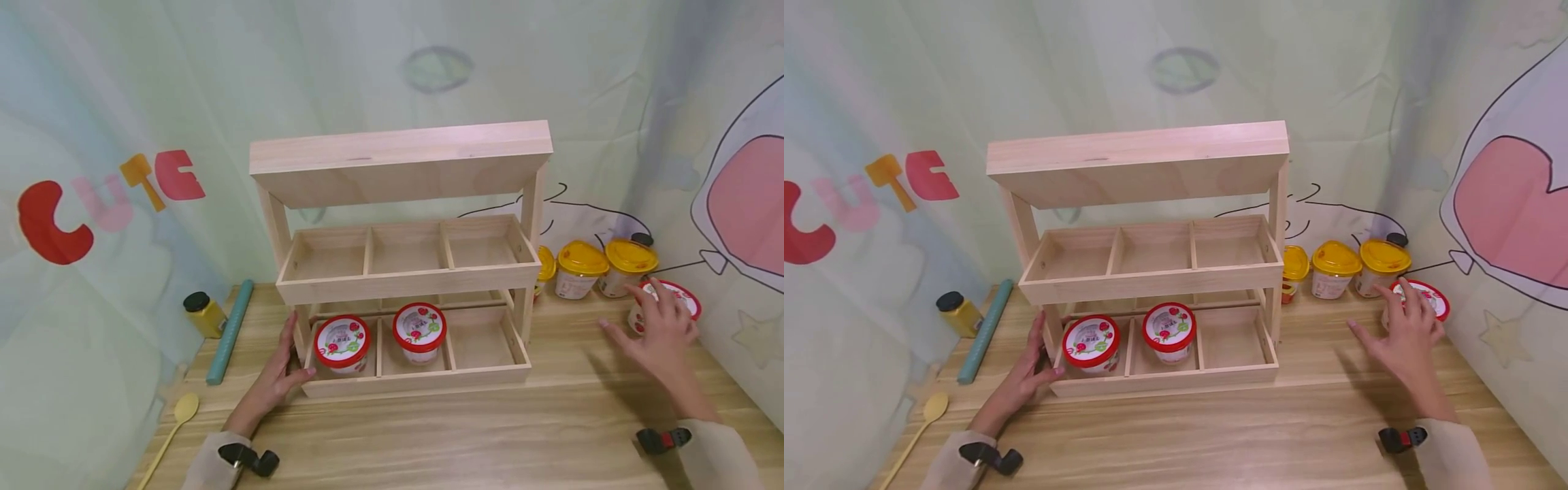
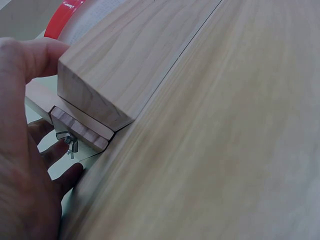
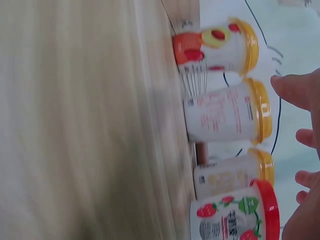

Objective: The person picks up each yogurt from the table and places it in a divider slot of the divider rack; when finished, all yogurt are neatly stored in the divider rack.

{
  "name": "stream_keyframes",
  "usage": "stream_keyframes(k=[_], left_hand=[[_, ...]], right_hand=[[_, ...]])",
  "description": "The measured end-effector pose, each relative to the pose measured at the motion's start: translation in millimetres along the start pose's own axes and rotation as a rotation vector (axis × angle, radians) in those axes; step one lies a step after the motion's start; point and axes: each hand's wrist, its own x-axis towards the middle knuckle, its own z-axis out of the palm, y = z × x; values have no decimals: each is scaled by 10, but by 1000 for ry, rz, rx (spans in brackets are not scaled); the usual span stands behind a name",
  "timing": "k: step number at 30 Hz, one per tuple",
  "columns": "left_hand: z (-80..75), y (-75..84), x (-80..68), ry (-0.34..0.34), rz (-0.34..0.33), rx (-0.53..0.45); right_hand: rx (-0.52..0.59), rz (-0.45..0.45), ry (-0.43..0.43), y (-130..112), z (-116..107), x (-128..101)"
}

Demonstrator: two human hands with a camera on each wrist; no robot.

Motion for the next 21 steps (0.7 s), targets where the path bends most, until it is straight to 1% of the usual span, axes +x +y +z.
stream_keyframes(k=[4, 10, 14, 21], left_hand=[[-2, 7, -6, 1, -11, 8], [4, 15, 0, -4, -14, 8], [4, 17, 1, -9, -16, -15], [-10, 38, 4, -3, -47, -11]], right_hand=[[-61, 72, -54, 125, -51, 67], [-102, 161, -84, 339, -68, 101], [-107, 178, -110, 421, -98, 126], [-72, 196, -104, 480, -118, 190]])
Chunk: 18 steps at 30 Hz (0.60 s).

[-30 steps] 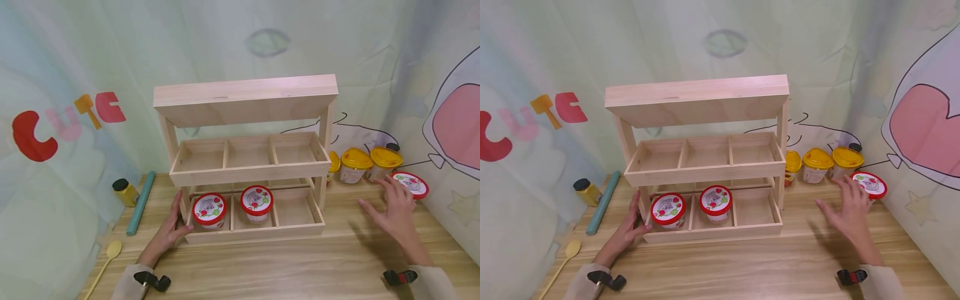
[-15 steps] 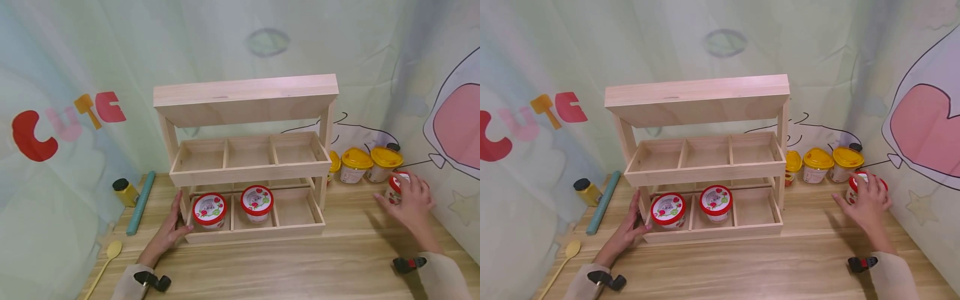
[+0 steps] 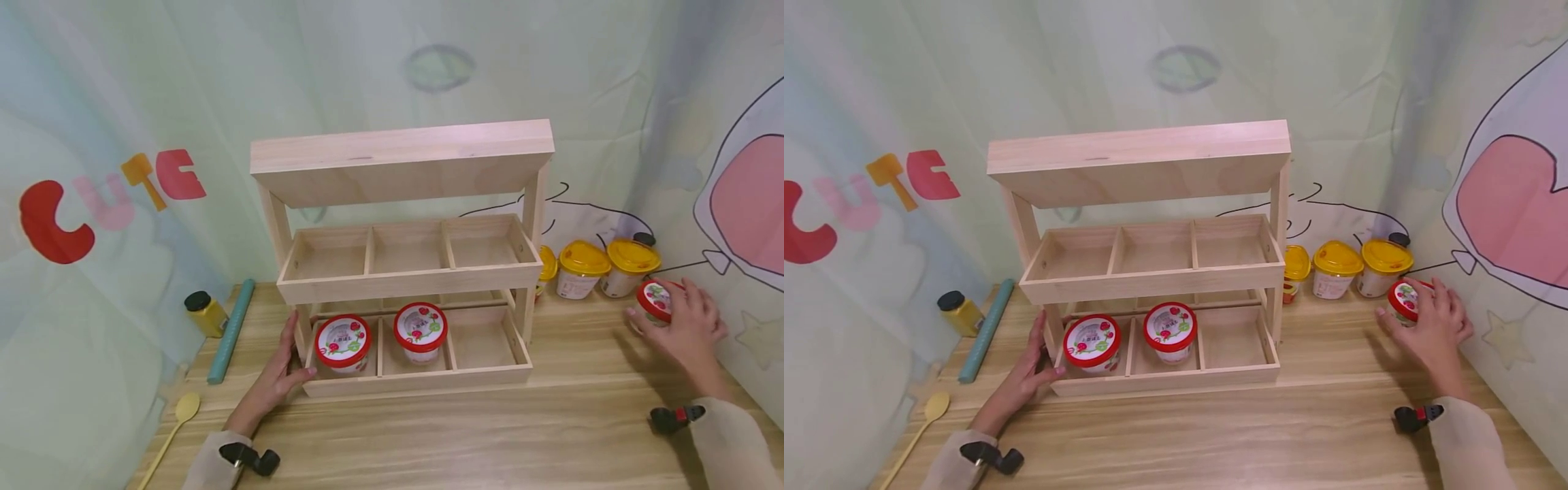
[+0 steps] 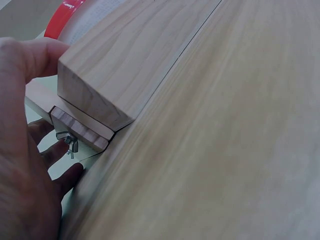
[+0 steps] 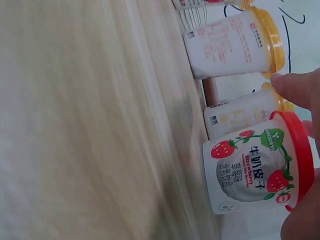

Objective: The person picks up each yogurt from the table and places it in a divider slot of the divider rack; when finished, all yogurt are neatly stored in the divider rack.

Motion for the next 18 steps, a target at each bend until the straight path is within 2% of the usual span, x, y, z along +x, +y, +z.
stream_keyframes(k=[10, 18], left_hand=[[7, 0, -20, -7, 26, 10], [7, -12, -22, -5, 44, 3]], right_hand=[[62, -11, 34, 119, 38, 48], [134, -10, 82, 123, 85, 45]])
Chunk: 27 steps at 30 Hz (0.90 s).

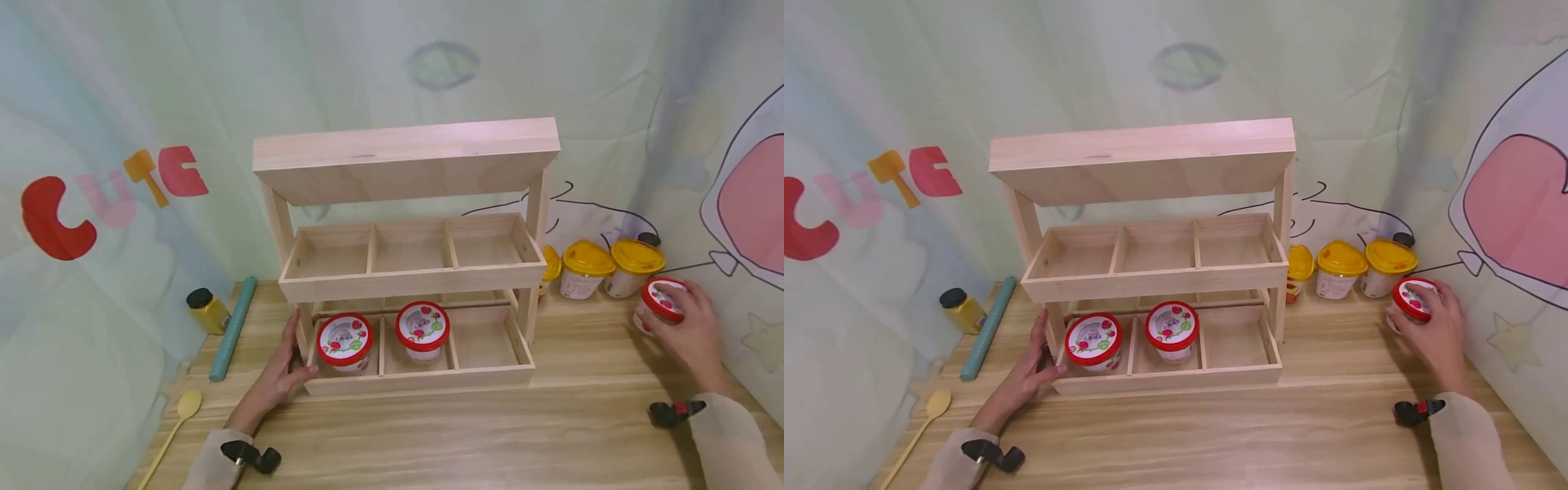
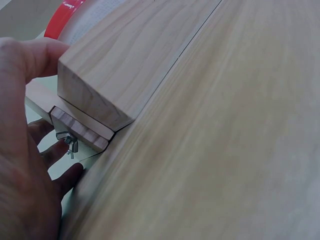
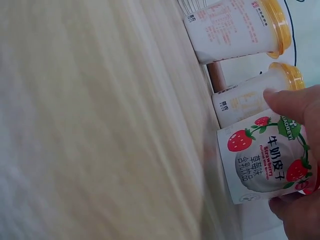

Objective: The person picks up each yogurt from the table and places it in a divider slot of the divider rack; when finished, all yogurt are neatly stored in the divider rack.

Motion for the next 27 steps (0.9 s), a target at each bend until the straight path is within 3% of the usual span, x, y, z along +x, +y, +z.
stream_keyframes(k=[8, 27], left_hand=[[-2, -3, 16, 3, 17, 2], [2, -5, 4, 9, 1, -1]], right_hand=[[27, 7, 6, 21, 8, 6], [14, 159, -22, -70, -16, -61]])
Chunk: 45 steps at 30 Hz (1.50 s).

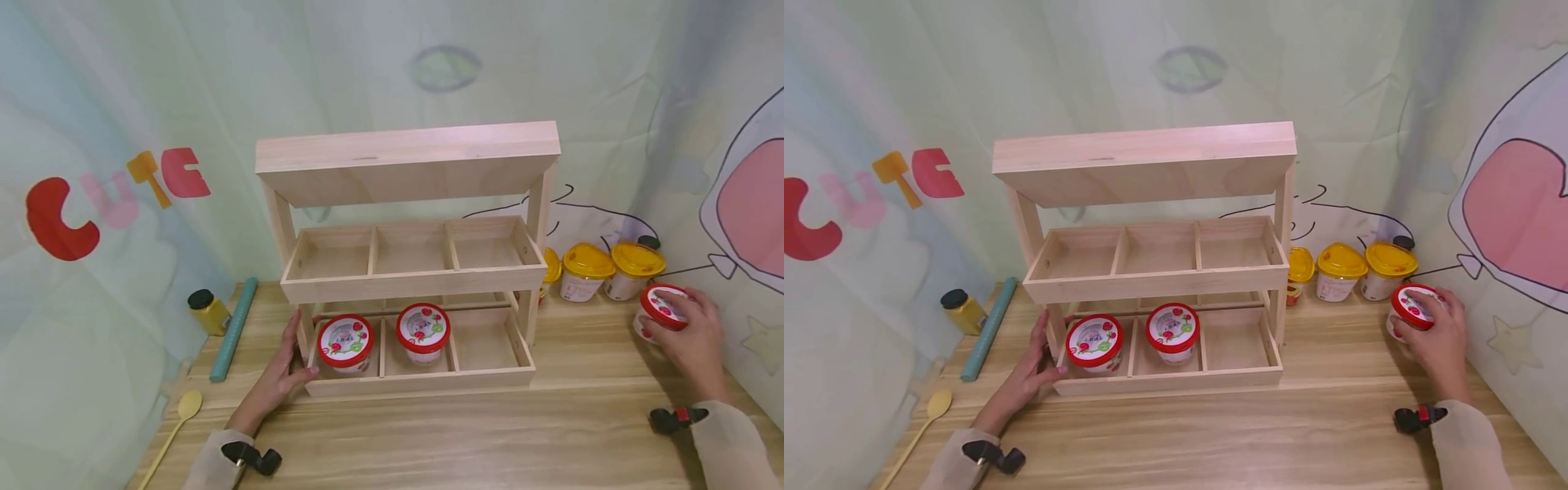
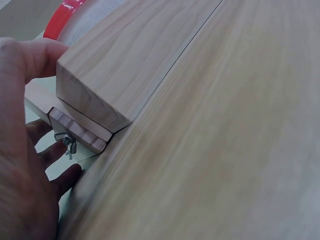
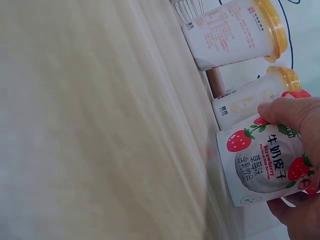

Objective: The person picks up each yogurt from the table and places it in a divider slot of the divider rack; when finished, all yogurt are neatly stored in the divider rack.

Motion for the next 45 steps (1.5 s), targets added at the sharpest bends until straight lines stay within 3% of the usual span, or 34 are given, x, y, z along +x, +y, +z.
stream_keyframes(k=[9, 19, 39, 45], left_hand=[[-4, -11, -2, 6, -4, 9], [7, -22, 13, -1, 16, -1], [0, -26, 18, 3, 12, 1], [1, -10, 13, -2, -28, 2]], right_hand=[[20, -68, 39, -83, -27, -91], [29, -141, 78, -441, -121, -193], [51, -179, -21, -848, -179, -421], [47, -141, -83, -896, -156, -488]])
